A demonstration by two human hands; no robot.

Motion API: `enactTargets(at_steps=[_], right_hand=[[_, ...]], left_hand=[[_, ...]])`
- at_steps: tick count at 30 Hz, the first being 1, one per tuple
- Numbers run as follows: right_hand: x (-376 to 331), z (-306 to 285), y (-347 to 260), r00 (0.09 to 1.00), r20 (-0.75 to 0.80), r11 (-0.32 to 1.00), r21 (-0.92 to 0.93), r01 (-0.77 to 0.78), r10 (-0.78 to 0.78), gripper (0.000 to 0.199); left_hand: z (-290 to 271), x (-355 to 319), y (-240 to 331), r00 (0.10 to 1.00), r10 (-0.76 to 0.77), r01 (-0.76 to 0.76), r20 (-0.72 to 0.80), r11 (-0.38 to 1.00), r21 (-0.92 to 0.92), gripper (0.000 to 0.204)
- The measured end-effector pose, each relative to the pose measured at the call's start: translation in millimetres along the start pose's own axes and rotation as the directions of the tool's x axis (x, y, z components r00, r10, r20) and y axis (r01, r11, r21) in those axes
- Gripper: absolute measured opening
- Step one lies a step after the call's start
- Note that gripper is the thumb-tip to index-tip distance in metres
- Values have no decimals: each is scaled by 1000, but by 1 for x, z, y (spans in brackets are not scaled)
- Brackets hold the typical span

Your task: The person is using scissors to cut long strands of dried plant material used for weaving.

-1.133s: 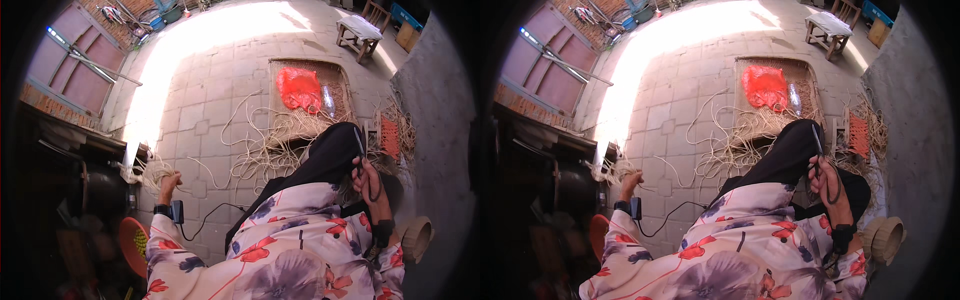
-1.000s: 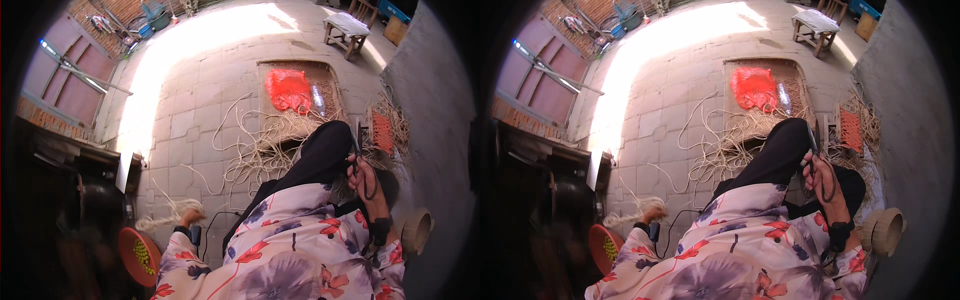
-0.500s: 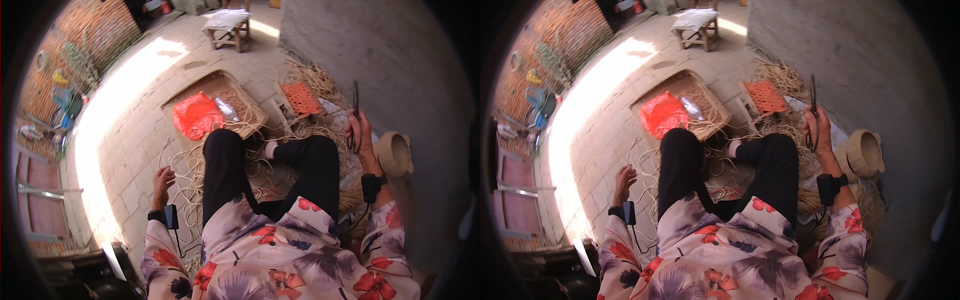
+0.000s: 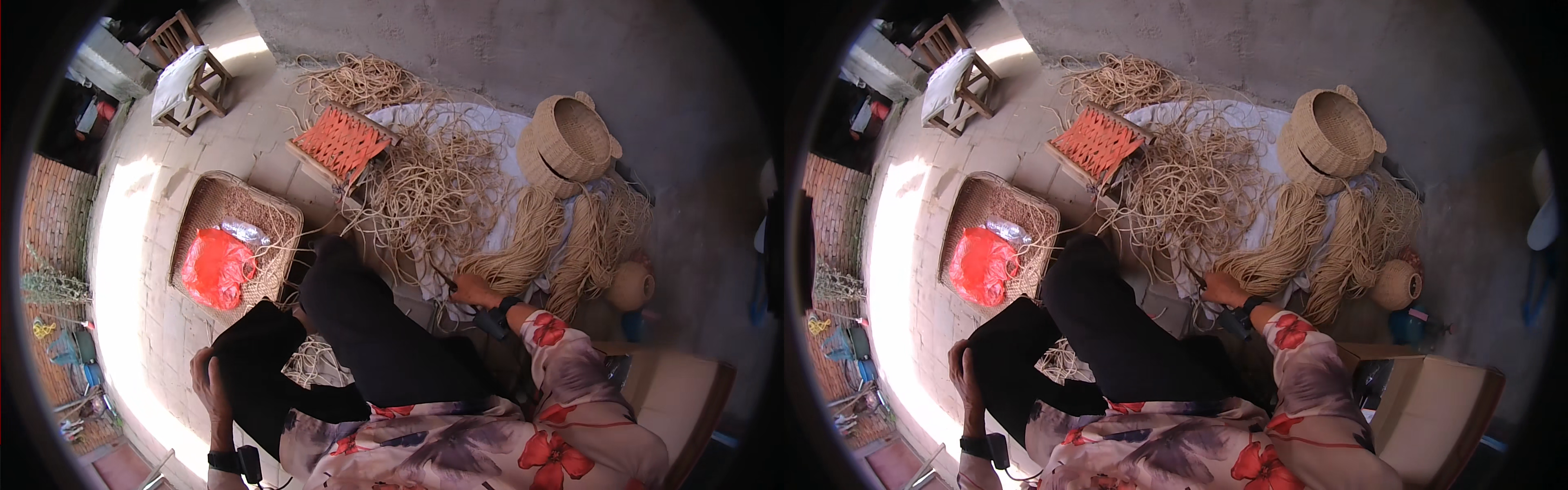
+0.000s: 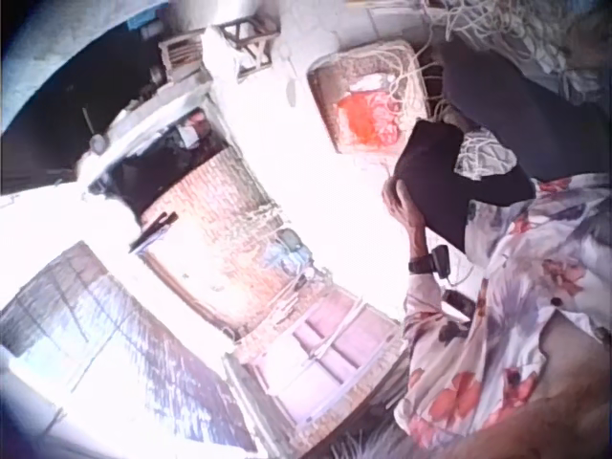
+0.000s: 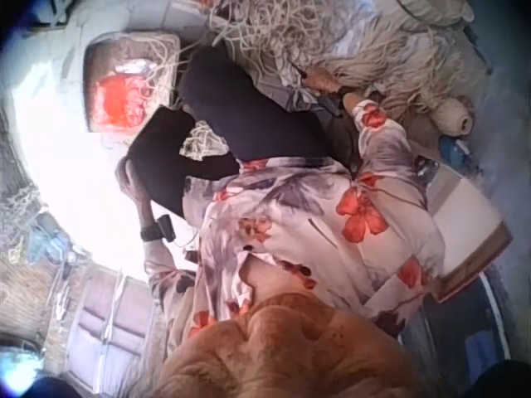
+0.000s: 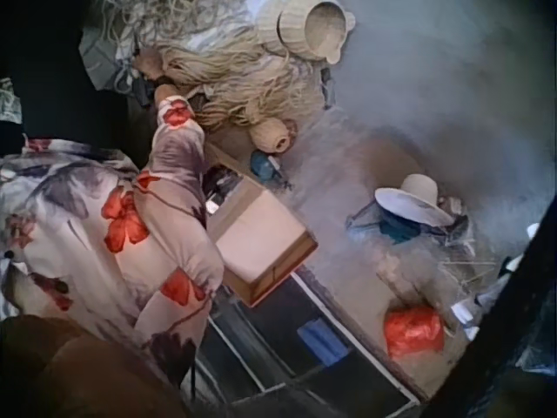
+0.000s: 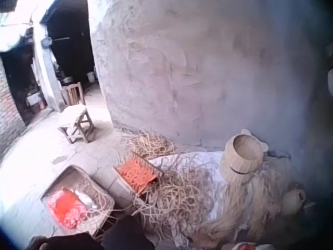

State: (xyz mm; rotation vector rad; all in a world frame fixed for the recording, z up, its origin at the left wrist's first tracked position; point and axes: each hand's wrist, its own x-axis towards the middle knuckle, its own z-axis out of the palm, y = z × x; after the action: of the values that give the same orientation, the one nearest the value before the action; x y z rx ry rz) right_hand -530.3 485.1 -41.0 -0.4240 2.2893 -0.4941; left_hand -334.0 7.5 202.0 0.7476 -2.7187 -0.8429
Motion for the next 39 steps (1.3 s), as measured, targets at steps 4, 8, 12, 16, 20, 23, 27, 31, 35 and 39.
enactTargets(at_steps=[4, 8, 12, 16, 20, 23, 27, 31, 35, 39], right_hand=[[17, 41, -4, 1000, 7, 998, -51, 25, -25, 33], [30, 73, 5, 990, -45, 991, -2, 135, -135, 41], [45, 64, 2, 982, 94, 984, -51, 168, -163, 43], [70, 33, 0, 978, -57, 979, -35, 200, -201, 28], [111, -5, 3, 958, -285, 996, 68, 52, -30, 19], [135, -46, 2, 925, -379, 978, 194, 74, 5, 17], [158, -108, 8, 896, -406, 852, 520, 66, 179, 18], [187, -162, 16, 854, -473, 786, 604, 134, 218, 20], [219, -193, 3, 842, -539, 999, 8, 41, -31, 40], [240, -192, -15, 741, -670, 977, -129, -173, 43, 51]], left_hand=[[-5, 0, 5, 1000, -25, 25, 9, 999, 25, 29], [3, 11, 9, 999, -26, 26, 23, 999, 27, 32], [6, 17, 22, 998, -60, 60, 36, 998, 10, 29], [6, 20, 34, 997, -62, 63, 36, 998, -19, 29], [14, 28, 39, 997, -52, 54, 56, 998, -35, 31], [15, 30, 45, 997, -64, 65, 38, 997, -29, 31], [16, 32, 47, 995, -81, 81, 57, 997, -11, 29], [18, 36, 47, 993, -95, 95, 62, 995, 1, 28], [20, 43, 54, 988, -125, 123, 86, 992, 33, 31], [17, 54, 57, 985, -97, 98, 140, 995, 0, 23]])
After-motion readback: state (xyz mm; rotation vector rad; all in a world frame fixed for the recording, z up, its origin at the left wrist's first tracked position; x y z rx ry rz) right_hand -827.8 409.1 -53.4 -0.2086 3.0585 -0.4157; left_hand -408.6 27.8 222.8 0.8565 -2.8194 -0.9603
